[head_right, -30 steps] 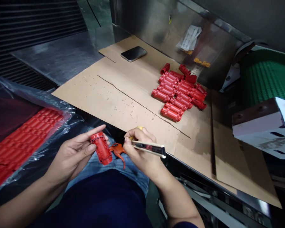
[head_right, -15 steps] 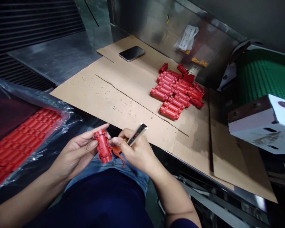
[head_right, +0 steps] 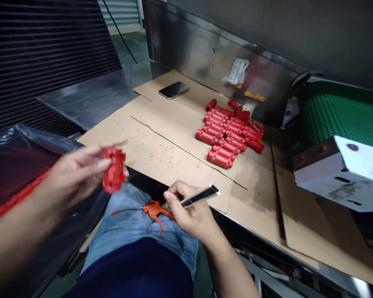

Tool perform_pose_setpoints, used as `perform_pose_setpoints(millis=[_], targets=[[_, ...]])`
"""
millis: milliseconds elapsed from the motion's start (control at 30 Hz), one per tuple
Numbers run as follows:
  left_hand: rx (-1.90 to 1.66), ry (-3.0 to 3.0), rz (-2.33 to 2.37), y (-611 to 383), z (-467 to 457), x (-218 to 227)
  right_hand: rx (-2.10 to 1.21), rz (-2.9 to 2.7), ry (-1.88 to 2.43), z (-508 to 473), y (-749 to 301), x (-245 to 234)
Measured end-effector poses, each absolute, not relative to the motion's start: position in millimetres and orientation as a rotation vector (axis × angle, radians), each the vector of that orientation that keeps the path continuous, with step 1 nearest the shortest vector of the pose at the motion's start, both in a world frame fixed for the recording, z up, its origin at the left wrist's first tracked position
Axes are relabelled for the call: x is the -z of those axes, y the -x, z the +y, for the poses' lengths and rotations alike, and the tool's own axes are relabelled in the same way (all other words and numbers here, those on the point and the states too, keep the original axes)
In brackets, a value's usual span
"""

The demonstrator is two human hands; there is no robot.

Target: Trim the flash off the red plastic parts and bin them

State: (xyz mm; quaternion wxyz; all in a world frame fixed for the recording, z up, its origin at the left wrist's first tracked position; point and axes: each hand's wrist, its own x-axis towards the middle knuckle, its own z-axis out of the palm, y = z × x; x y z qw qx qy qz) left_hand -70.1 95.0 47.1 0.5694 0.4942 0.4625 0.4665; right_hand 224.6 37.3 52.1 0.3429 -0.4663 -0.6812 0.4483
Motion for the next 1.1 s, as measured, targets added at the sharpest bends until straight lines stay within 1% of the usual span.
perform_pose_setpoints(millis=[67,100,167,267,367,433,500,567,600,667,733,800,933,1100], targets=[[-1.134,-1.778,1.538,90.1,155.0,-60.7,-1.114,-1.764,1.265,29.0,-230.2,-54.8],[-0.955,-2.093,1.774,97.8,183.1,-65.3,-1.100,-1.769,1.280,24.4,-232.9,-55.8],[-0.802,-2.251,1.869,105.5,225.8,-70.3,-1.066,-1.769,1.305,14.1,-240.5,-55.9],[-0.680,-2.402,1.847,94.7,248.9,-72.1,-0.963,-1.686,1.418,-3.4,-258.2,-51.2],[-0.792,-2.604,1.779,52.7,238.6,-73.2,-0.958,-1.532,1.570,-16.8,-273.4,-46.3],[-0.846,-2.793,1.505,3.5,222.7,-73.9,-1.010,-1.452,1.614,-19.9,-277.9,-47.9],[-0.753,-2.907,1.169,-56.9,206.3,-74.3,-1.046,-1.434,1.589,-19.5,-279.4,-53.5],[-0.591,-2.981,0.912,-114.4,200.0,-75.5,-1.051,-1.435,1.545,-19.4,-281.1,-59.7],[-0.550,-2.992,0.896,-137.3,204.0,-76.8,-1.045,-1.422,1.531,-20.6,-282.9,-61.9],[-0.599,-2.945,1.046,-166.6,229.1,-81.4,-1.030,-1.348,1.529,-25.7,-288.6,-62.5],[-0.701,-2.803,1.294,-176.9,272.6,-88.5,-1.029,-1.259,1.556,-33.2,-295.2,-58.8],[-0.716,-2.729,1.375,-178.7,321.8,-97.3,-1.038,-1.223,1.592,-40.7,-300.1,-53.6],[-0.547,-2.725,1.224,-187.2,387.9,-111.3,-1.039,-1.255,1.607,-51.2,-304.5,-45.7],[-0.464,-2.688,1.153,-188.3,404.1,-117.3,-1.013,-1.121,1.655,-63.7,-318.7,-32.3]])
